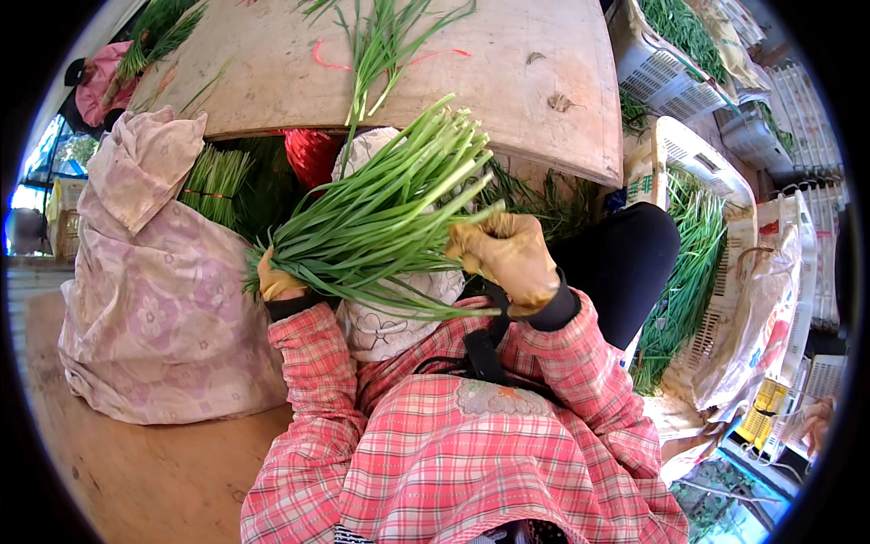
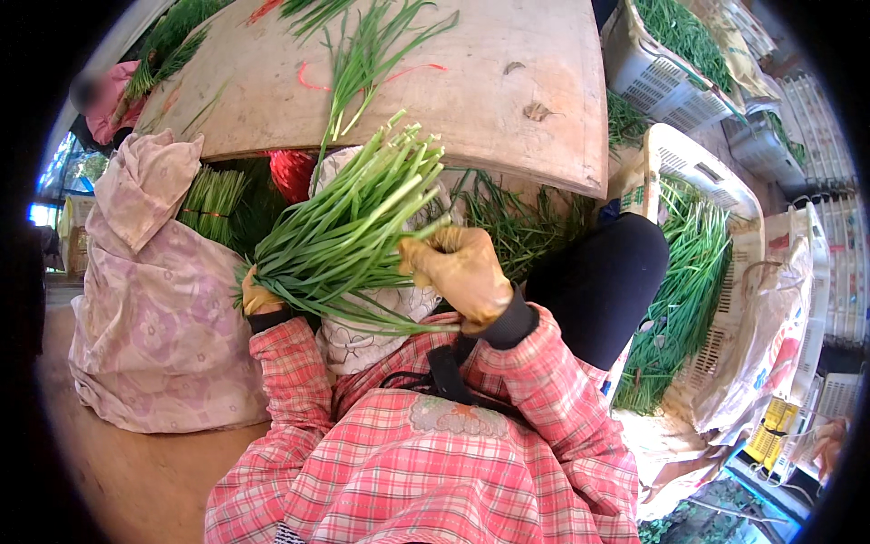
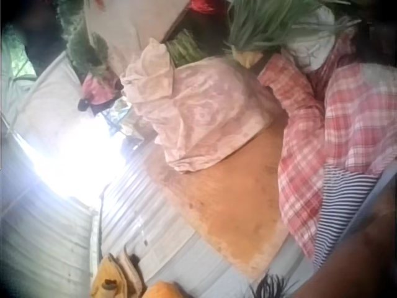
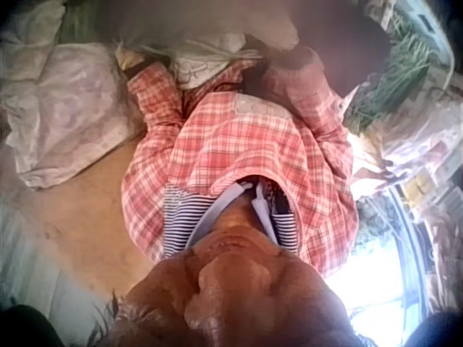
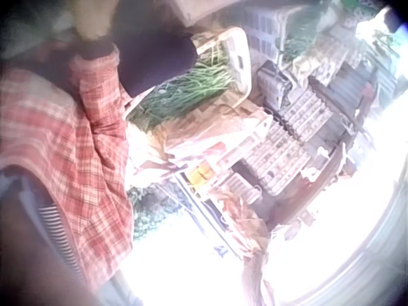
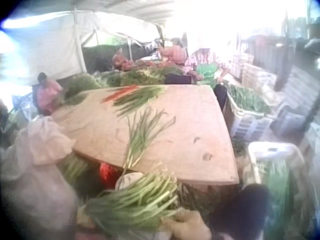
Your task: The person sorts through bunches of chives by hand, stripping away damaged outer leaves and securing them into a large bunch using red string.
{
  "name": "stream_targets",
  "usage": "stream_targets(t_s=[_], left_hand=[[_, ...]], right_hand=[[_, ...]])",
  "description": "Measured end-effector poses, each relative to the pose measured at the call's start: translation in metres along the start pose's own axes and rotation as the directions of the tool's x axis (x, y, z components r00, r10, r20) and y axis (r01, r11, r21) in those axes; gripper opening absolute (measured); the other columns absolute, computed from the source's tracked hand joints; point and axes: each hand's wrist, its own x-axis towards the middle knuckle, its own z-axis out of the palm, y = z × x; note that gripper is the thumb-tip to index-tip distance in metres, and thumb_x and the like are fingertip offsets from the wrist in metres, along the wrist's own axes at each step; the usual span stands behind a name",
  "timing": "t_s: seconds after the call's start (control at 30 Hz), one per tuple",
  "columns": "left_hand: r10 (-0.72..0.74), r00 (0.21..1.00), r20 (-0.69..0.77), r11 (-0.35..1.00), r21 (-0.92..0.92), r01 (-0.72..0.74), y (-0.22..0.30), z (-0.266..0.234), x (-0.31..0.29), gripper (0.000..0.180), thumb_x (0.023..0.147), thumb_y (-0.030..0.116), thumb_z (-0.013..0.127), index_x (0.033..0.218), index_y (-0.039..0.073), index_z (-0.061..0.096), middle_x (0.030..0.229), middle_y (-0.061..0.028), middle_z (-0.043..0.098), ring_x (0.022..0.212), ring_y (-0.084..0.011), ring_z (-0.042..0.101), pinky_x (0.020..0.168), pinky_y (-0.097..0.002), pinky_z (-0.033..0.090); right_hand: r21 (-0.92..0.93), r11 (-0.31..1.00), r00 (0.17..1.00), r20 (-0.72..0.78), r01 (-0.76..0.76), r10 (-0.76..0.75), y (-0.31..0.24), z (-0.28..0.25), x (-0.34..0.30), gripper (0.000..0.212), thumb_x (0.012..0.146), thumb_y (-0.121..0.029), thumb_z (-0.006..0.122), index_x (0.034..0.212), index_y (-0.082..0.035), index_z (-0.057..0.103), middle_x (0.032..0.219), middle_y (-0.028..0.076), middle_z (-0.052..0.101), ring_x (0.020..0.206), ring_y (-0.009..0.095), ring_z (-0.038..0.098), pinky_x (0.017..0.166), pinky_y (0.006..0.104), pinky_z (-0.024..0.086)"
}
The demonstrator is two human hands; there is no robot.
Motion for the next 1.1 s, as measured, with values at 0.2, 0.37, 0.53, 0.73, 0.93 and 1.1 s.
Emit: stream_targets(t_s=[0.2, 0.37, 0.53, 0.73, 0.93, 1.1], left_hand=[[0.265, 0.952, -0.151, 0.852, 0.498, -0.159, -0.012, 0.002, 0.0, 0.036, 0.092, 0.02, 0.036, 0.108, -0.005, 0.056, 0.108, -0.0196, 0.062, 0.098, -0.0318, 0.06, 0.091, -0.0439, 0.047], [0.031, 0.998, -0.051, 0.986, 0.165, -0.022, -0.018, 0.039, 0.003, 0.036, 0.092, 0.02, 0.037, 0.109, -0.006, 0.056, 0.109, -0.0202, 0.062, 0.098, -0.0329, 0.06, 0.091, -0.0442, 0.047], [0.09, 0.972, -0.216, 0.991, 0.119, -0.065, -0.003, 0.016, 0.001, 0.036, 0.088, 0.023, 0.043, 0.109, -0.004, 0.057, 0.107, -0.0196, 0.062, 0.097, -0.0358, 0.059, 0.091, -0.0475, 0.046], [0.21, 0.924, -0.32, 0.973, 0.162, -0.165, 0.005, 0.027, -0.001, 0.031, 0.087, 0.026, 0.049, 0.105, 0.005, 0.06, 0.092, -0.0127, 0.066, 0.081, -0.031, 0.062, 0.075, -0.0473, 0.051], [0.159, 0.973, -0.169, 0.987, 0.044, -0.154, 0.011, 0.052, 0.006, 0.025, 0.092, 0.028, 0.047, 0.1, 0.009, 0.062, 0.079, -0.0038, 0.063, 0.072, -0.0206, 0.061, 0.067, -0.0407, 0.052], [0.06, 0.982, 0.18, 0.988, -0.152, -0.032, 0.034, 0.039, 0.01, 0.027, 0.093, 0.028, 0.048, 0.108, 0.011, 0.063, 0.081, 0.0, 0.061, 0.077, -0.0197, 0.058, 0.072, -0.0451, 0.051]], right_hand=[[0.145, 0.979, 0.984, -0.123, 0.147, -0.129, -0.003, -0.068, -0.03, 0.024, 0.08, -0.022, 0.07, 0.077, 0.002, 0.065, 0.065, 0.005, 0.063, 0.047, 0.004, 0.045, 0.043, 0.0197, 0.035], [-0.753, 0.596, 0.804, -0.157, 0.279, -0.574, 0.011, -0.091, -0.013, 0.019, 0.075, -0.013, 0.072, 0.088, -0.001, 0.065, 0.081, 0.013, 0.065, 0.07, 0.028, 0.063, 0.064, 0.0336, 0.049], [-0.229, 0.788, 0.76, -0.213, 0.572, -0.614, -0.032, -0.025, 0.014, 0.046, 0.076, -0.021, 0.073, 0.113, 0.002, 0.057, 0.095, 0.017, 0.064, 0.087, 0.022, 0.063, 0.076, 0.031, 0.05], [-0.559, 0.497, 0.671, 0.15, 0.663, -0.726, -0.022, -0.006, 0.002, 0.039, 0.068, -0.005, 0.074, 0.106, -0.006, 0.061, 0.095, 0.011, 0.06, 0.075, 0.025, 0.061, 0.066, 0.0304, 0.05], [-0.486, 0.454, 0.657, 0.432, 0.747, -0.618, 0.041, -0.029, -0.057, 0.026, 0.072, -0.014, 0.072, 0.095, -0.007, 0.064, 0.092, 0.01, 0.062, 0.07, 0.026, 0.063, 0.055, 0.0338, 0.051], [-0.515, 0.418, 0.631, 0.359, 0.748, -0.688, 0.027, -0.047, -0.052, 0.023, 0.069, -0.016, 0.075, 0.085, -0.002, 0.064, 0.088, 0.012, 0.064, 0.071, 0.028, 0.062, 0.057, 0.0366, 0.05]])
